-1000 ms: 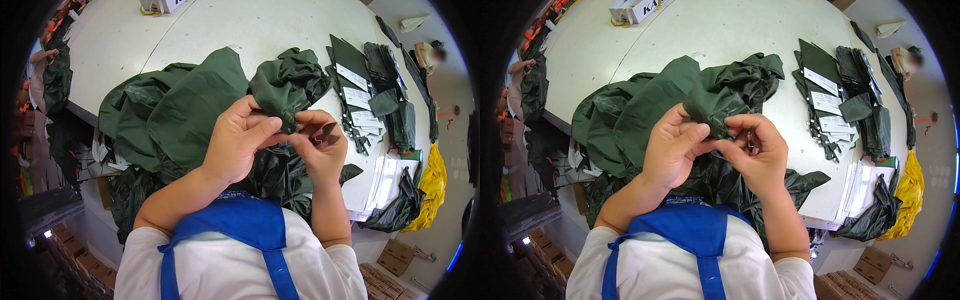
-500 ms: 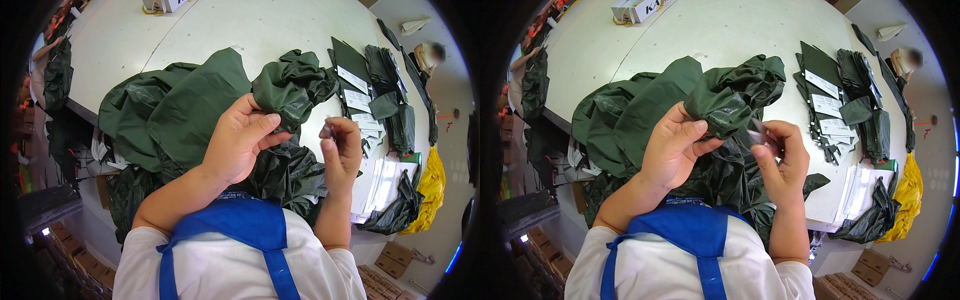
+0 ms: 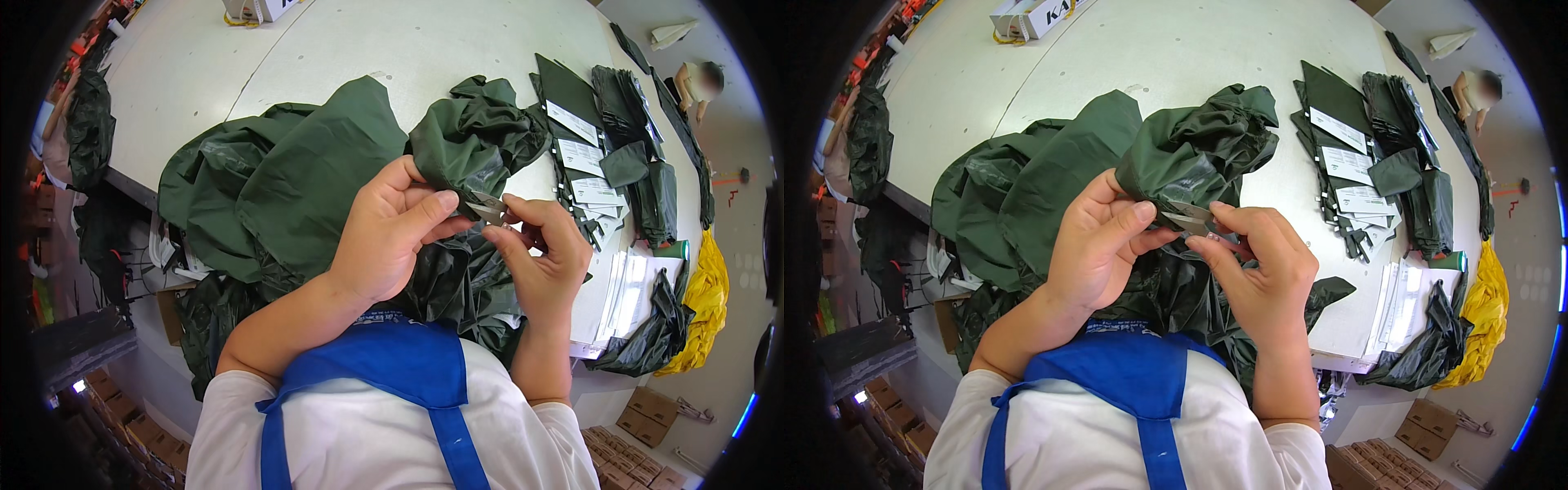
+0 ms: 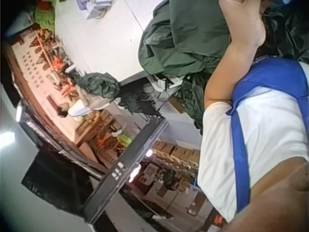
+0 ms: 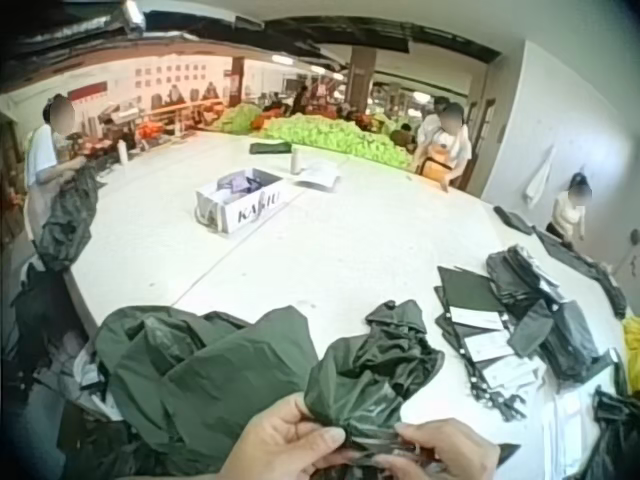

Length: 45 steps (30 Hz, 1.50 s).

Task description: The person folds a large green jacket on a white table in a factory setting. They smooth the fabric, fold the sleeves and body, and then place a small white tag on the folded item before setting it aside.

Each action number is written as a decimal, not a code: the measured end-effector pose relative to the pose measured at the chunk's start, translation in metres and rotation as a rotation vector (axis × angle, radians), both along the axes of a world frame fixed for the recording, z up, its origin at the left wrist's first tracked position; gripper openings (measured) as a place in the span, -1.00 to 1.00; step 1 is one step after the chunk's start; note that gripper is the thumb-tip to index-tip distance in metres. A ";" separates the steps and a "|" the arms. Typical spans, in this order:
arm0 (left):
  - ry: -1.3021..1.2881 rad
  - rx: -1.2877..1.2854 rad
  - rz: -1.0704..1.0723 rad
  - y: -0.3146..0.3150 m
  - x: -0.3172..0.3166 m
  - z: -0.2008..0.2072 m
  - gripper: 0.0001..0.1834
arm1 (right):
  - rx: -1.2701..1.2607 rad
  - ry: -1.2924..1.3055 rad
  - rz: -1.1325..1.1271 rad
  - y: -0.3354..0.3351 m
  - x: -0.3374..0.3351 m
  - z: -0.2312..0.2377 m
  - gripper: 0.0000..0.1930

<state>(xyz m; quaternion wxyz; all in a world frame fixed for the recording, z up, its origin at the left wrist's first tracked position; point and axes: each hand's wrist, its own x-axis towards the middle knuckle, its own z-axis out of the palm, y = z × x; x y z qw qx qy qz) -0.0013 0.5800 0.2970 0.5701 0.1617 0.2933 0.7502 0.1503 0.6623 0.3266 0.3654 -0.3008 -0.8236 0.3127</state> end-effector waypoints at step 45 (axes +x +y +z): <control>1.751 0.524 0.022 -0.014 0.006 -0.014 -0.71 | -0.590 0.454 -0.386 0.046 -0.018 -0.093 -0.87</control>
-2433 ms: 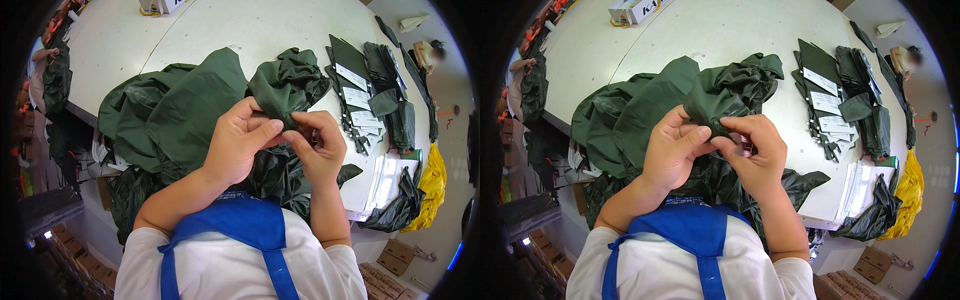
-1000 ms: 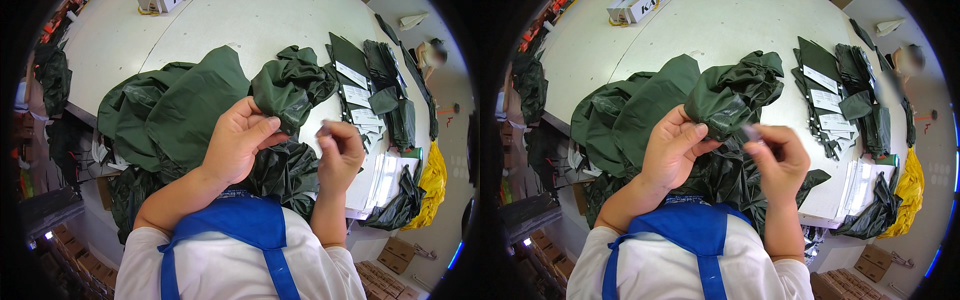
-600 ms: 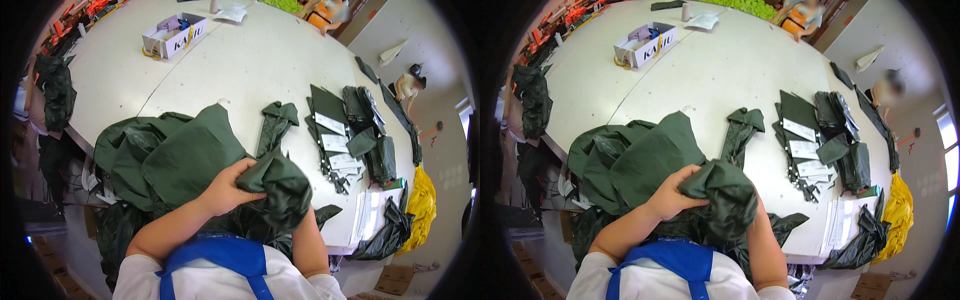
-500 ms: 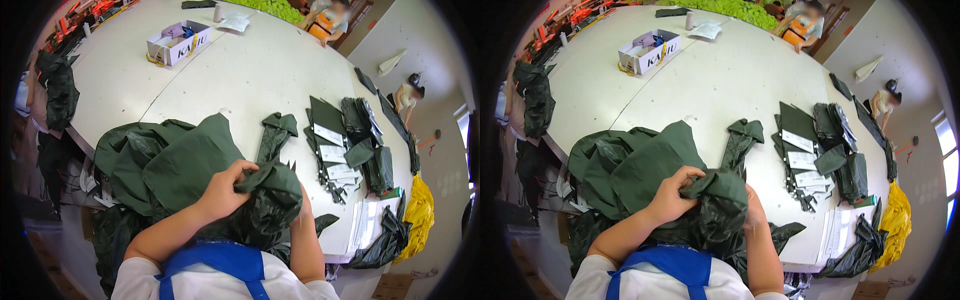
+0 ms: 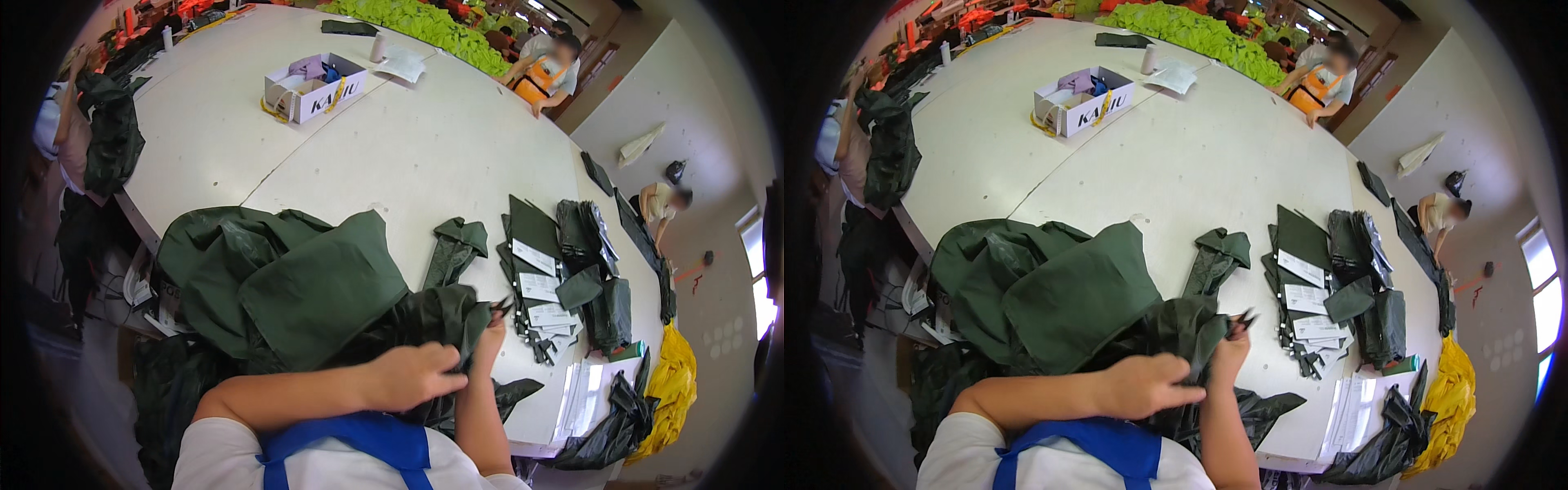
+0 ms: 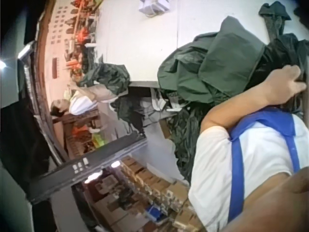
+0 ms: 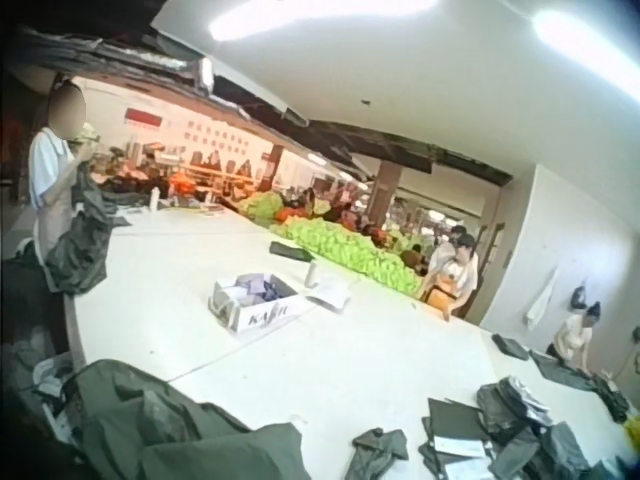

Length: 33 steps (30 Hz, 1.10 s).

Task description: The person folds a large green jacket on a white table in a factory setting. They smooth the fabric, fold the sleeves and body, and then place a small white tag on the folded item before setting it aside.

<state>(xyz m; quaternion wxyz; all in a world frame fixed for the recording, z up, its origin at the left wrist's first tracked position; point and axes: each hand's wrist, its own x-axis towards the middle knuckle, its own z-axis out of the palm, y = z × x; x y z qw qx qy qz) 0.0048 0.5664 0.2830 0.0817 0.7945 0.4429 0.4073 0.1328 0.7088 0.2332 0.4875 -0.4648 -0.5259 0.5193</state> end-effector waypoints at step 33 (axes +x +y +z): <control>0.422 -0.665 0.559 -0.021 -0.048 -0.119 -0.01 | 0.589 -1.109 -0.303 0.110 0.219 -0.052 -0.44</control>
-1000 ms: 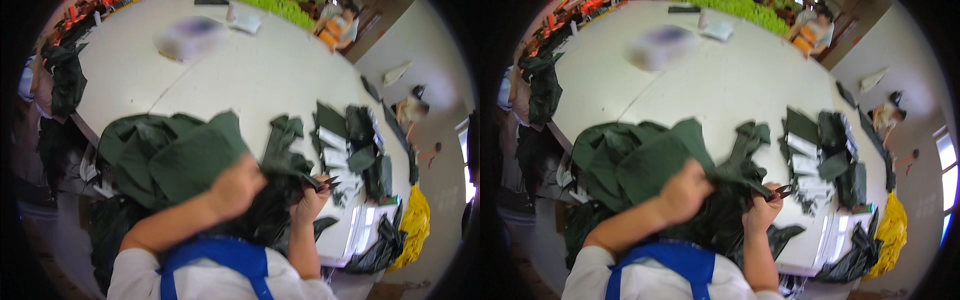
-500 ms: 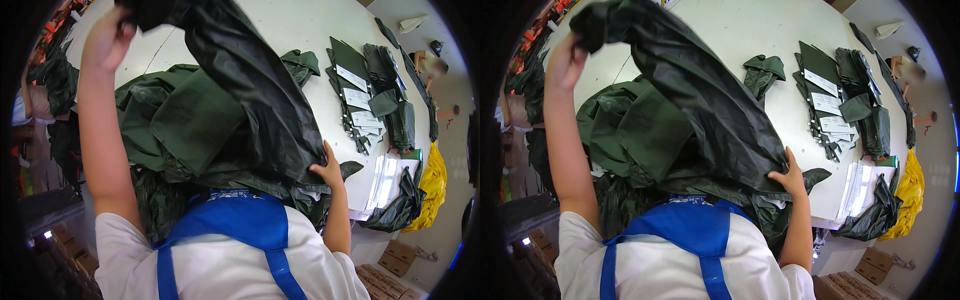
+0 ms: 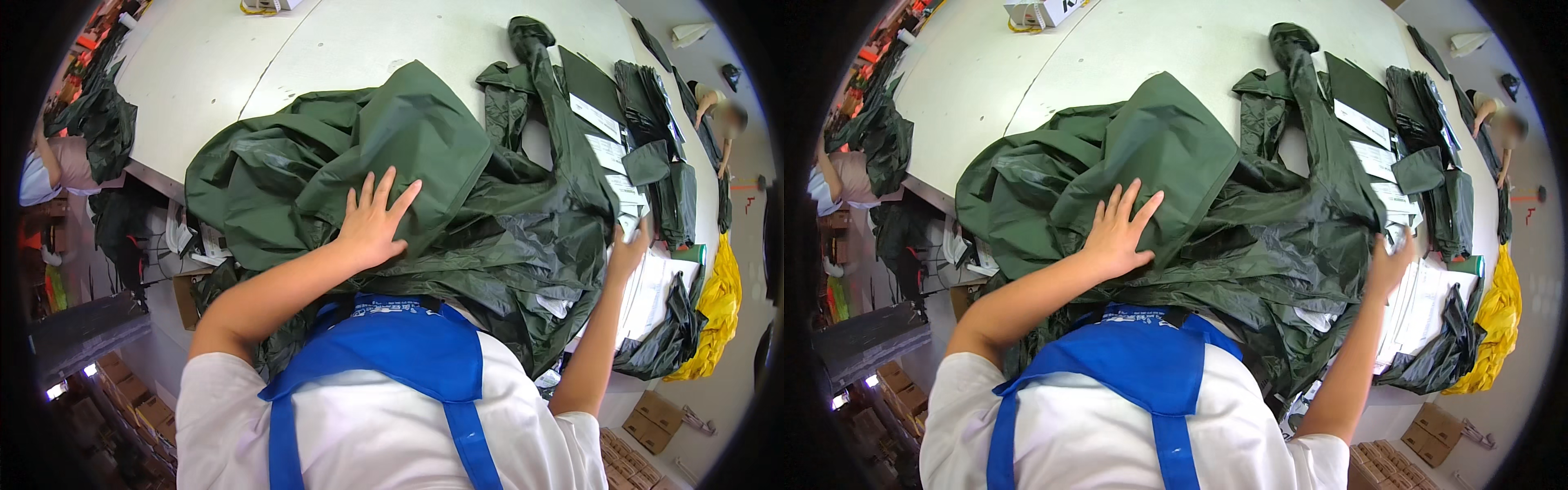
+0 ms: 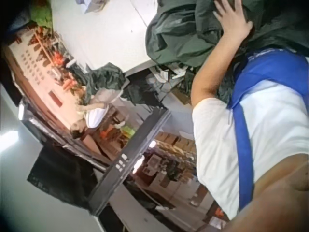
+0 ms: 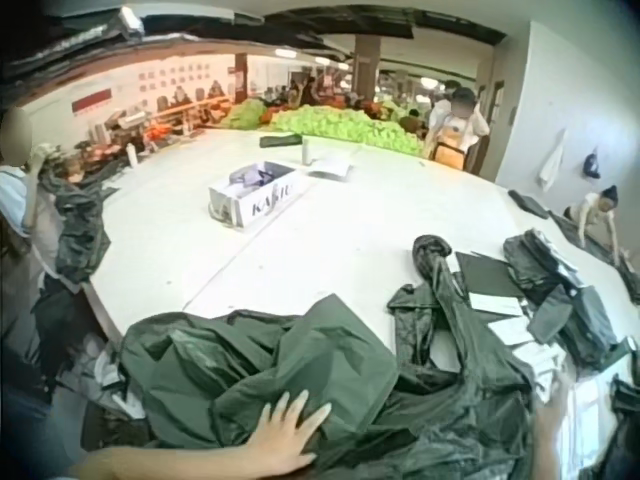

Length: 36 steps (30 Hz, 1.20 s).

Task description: The person folds a large green jacket on a white table in a factory setting. They smooth the fabric, fold the sleeves and body, and then place a small white tag on the folded item before setting it aside.

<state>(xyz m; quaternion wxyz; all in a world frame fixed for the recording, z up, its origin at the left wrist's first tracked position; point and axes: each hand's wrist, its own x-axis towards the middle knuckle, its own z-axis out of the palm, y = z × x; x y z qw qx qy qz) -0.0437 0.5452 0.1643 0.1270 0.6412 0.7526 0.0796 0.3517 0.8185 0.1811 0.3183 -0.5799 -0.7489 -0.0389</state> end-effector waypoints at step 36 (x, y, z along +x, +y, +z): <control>-1.121 -0.225 0.325 0.066 -0.148 -0.026 -0.58 | -1.045 0.548 0.708 -0.118 -0.292 -0.070 -0.77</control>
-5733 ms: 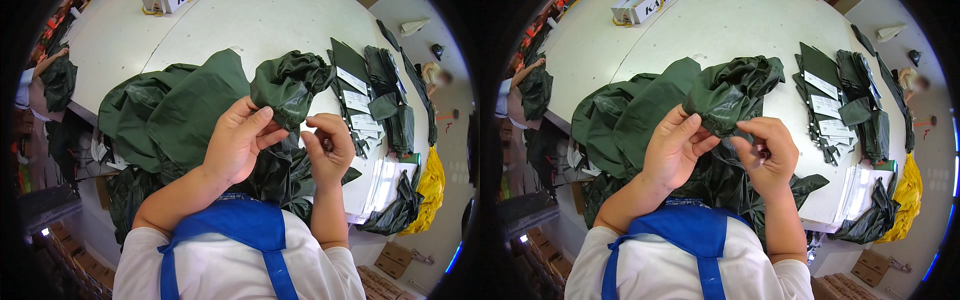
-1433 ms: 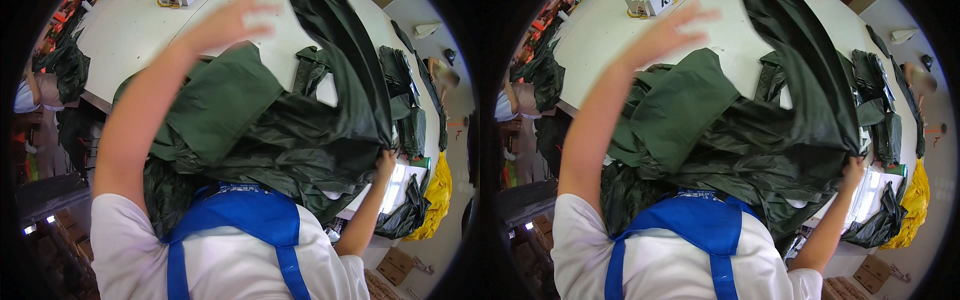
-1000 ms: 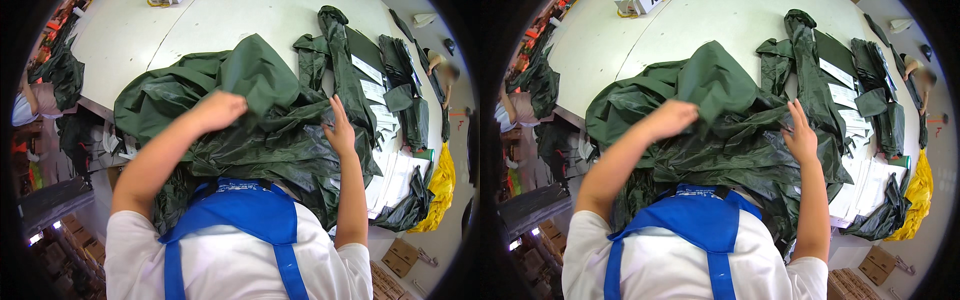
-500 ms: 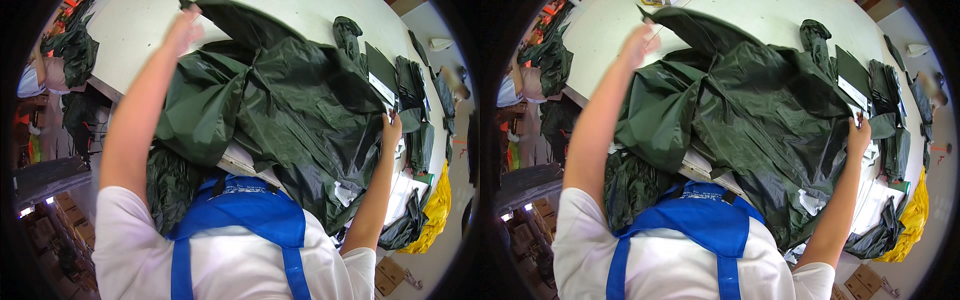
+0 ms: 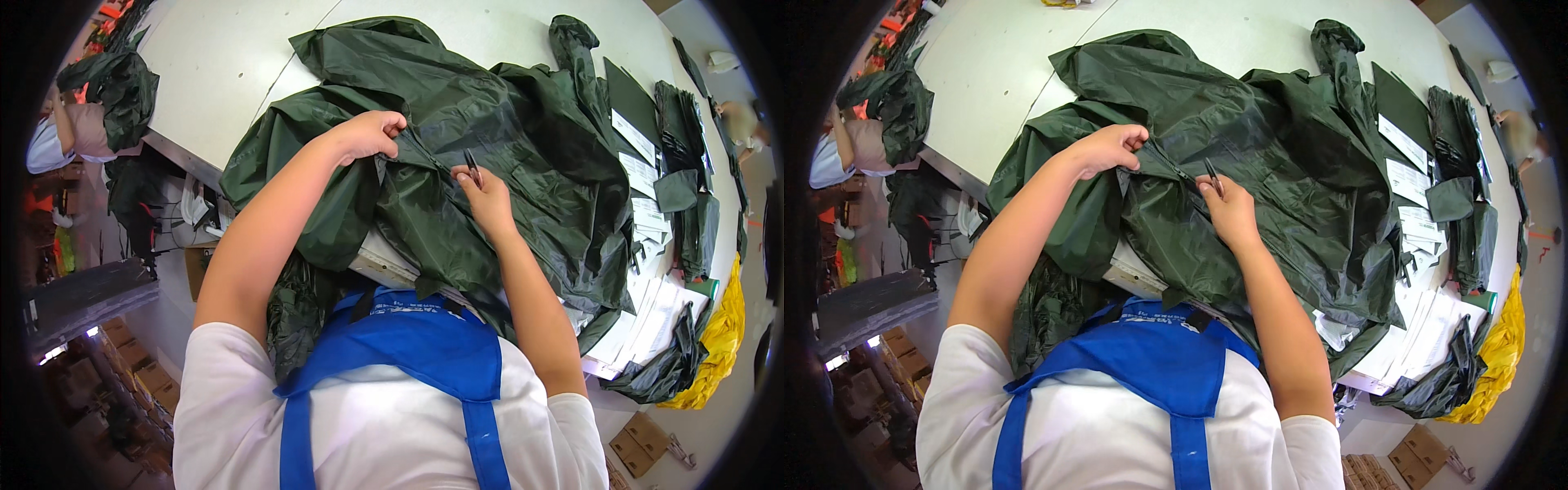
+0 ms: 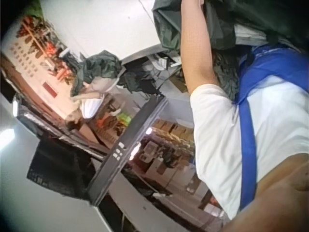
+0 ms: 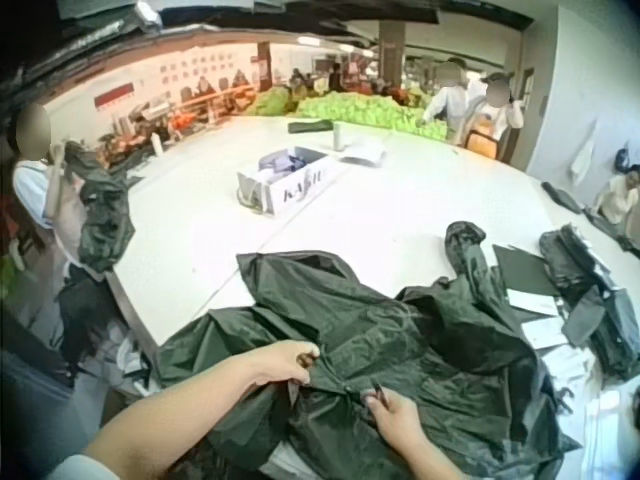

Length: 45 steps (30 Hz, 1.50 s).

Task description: The person folds a large green jacket on a white table in a factory setting. They smooth the fabric, fold the sleeves and body, and then place a small white tag on the folded item before setting it aside.

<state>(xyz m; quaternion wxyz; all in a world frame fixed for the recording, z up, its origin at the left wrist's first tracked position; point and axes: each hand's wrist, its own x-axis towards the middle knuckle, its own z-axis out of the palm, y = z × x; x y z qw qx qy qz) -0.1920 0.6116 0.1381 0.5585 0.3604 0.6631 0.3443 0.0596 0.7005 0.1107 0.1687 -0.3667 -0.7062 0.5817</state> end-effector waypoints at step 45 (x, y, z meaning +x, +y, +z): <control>0.757 0.725 -0.153 0.004 0.139 0.083 -0.60 | 0.109 -0.552 -0.362 -0.052 0.291 0.039 -0.74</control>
